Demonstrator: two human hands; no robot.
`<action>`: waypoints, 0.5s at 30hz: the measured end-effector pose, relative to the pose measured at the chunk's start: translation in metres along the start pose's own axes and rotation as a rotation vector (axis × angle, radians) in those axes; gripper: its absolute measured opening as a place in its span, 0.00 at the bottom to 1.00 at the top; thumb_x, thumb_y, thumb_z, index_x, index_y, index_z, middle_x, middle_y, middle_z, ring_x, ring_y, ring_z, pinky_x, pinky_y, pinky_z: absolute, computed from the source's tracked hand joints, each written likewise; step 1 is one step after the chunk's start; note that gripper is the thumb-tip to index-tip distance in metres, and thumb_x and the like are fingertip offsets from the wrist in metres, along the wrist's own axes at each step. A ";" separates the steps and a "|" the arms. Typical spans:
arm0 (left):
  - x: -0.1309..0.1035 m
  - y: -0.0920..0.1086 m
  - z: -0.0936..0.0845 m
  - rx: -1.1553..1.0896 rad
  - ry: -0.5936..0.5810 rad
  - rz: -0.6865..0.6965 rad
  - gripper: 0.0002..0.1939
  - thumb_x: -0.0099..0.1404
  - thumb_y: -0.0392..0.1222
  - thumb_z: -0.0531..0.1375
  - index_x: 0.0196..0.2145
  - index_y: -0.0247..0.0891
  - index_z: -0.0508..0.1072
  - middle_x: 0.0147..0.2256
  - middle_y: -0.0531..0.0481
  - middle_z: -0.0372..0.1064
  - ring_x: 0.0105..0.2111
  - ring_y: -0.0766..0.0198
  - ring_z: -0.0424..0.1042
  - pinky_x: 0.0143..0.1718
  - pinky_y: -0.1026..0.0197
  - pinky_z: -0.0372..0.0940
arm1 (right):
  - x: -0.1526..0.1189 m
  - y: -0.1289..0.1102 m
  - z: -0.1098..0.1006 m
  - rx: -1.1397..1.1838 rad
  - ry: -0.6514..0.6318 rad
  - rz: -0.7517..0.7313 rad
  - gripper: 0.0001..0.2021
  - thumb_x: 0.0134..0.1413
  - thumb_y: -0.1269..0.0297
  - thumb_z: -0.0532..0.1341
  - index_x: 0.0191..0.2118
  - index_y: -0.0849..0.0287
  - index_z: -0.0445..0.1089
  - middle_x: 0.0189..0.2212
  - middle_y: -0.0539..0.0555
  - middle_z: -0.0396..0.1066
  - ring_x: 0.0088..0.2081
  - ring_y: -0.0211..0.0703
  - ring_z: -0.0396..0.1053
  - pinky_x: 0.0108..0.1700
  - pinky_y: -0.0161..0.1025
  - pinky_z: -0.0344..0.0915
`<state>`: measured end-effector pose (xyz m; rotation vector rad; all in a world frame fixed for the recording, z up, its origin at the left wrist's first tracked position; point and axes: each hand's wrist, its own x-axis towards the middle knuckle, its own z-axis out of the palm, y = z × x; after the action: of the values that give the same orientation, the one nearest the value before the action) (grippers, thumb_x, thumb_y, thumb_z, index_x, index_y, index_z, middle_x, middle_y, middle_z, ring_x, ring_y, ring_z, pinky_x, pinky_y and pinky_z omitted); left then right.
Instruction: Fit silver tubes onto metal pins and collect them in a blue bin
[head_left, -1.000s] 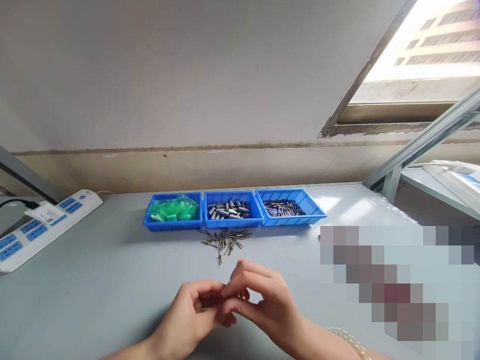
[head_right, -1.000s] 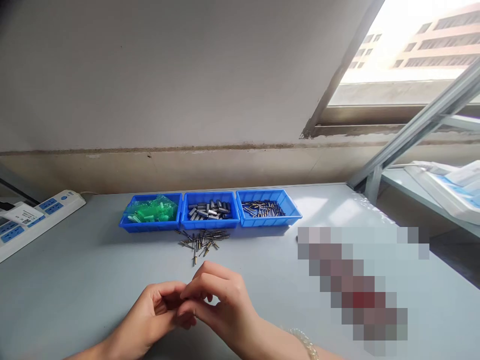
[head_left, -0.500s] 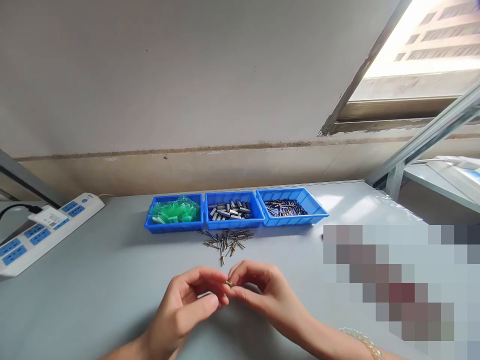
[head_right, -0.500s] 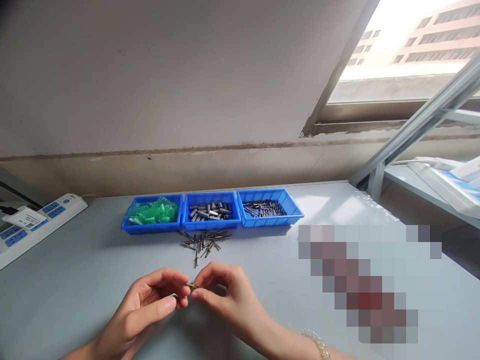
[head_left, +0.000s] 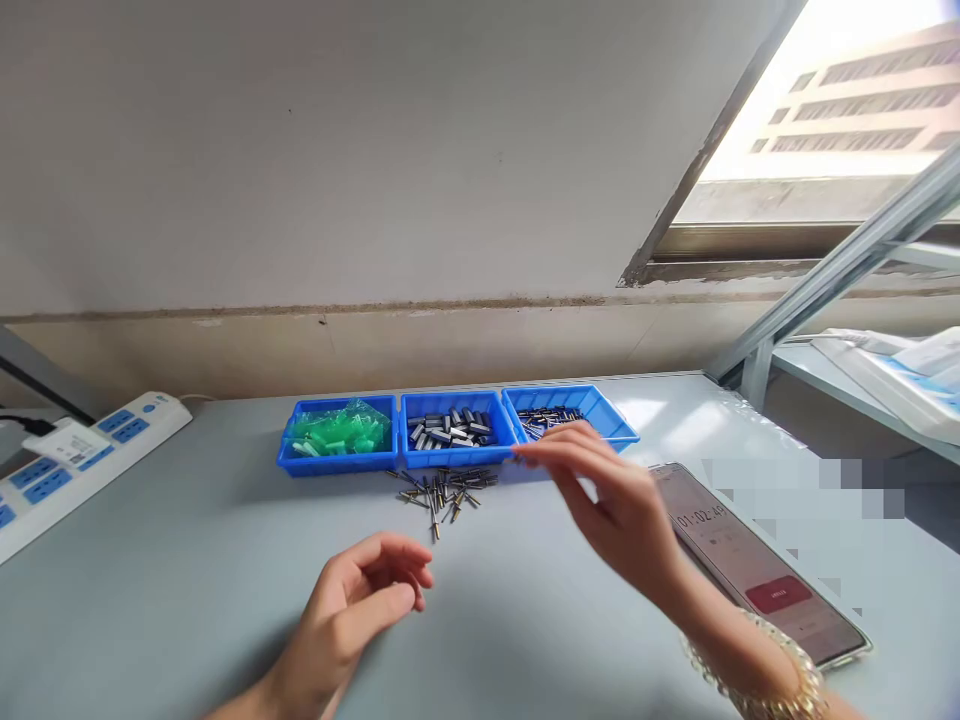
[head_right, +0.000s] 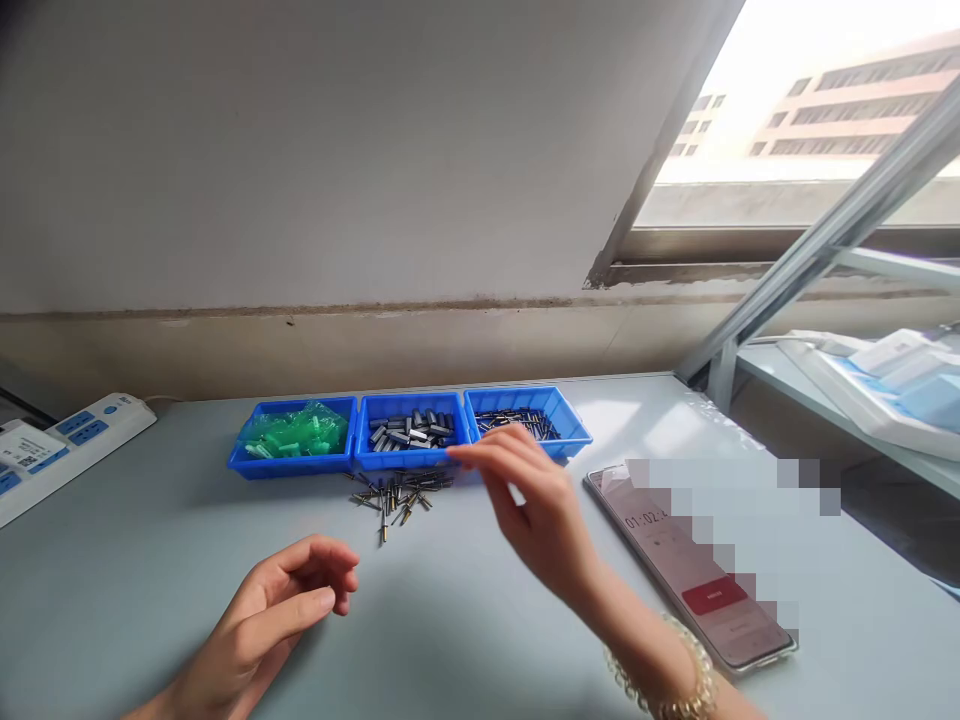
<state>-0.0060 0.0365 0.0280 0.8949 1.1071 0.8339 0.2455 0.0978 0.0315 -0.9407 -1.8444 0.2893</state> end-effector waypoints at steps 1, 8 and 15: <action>0.000 -0.001 0.000 0.004 -0.001 -0.002 0.08 0.54 0.41 0.65 0.34 0.42 0.79 0.32 0.51 0.73 0.34 0.59 0.67 0.42 0.57 0.60 | 0.004 0.008 -0.006 -0.135 0.072 -0.033 0.12 0.64 0.72 0.55 0.42 0.54 0.75 0.30 0.53 0.76 0.36 0.45 0.71 0.39 0.44 0.69; 0.002 -0.004 -0.001 0.030 0.005 -0.021 0.08 0.53 0.41 0.64 0.33 0.41 0.78 0.32 0.51 0.73 0.35 0.59 0.66 0.43 0.56 0.59 | 0.000 0.041 -0.016 -0.521 0.073 0.020 0.11 0.63 0.66 0.54 0.42 0.58 0.74 0.44 0.63 0.75 0.45 0.55 0.71 0.44 0.52 0.71; 0.001 0.003 0.003 0.046 0.047 -0.017 0.08 0.52 0.40 0.64 0.32 0.39 0.77 0.31 0.50 0.72 0.34 0.58 0.65 0.42 0.56 0.59 | -0.028 0.029 0.027 -0.380 -0.285 0.090 0.10 0.61 0.70 0.54 0.36 0.56 0.73 0.28 0.52 0.72 0.27 0.41 0.70 0.28 0.36 0.67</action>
<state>-0.0027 0.0382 0.0310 0.9068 1.1772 0.8219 0.2412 0.1028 -0.0168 -1.2988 -2.1682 0.1323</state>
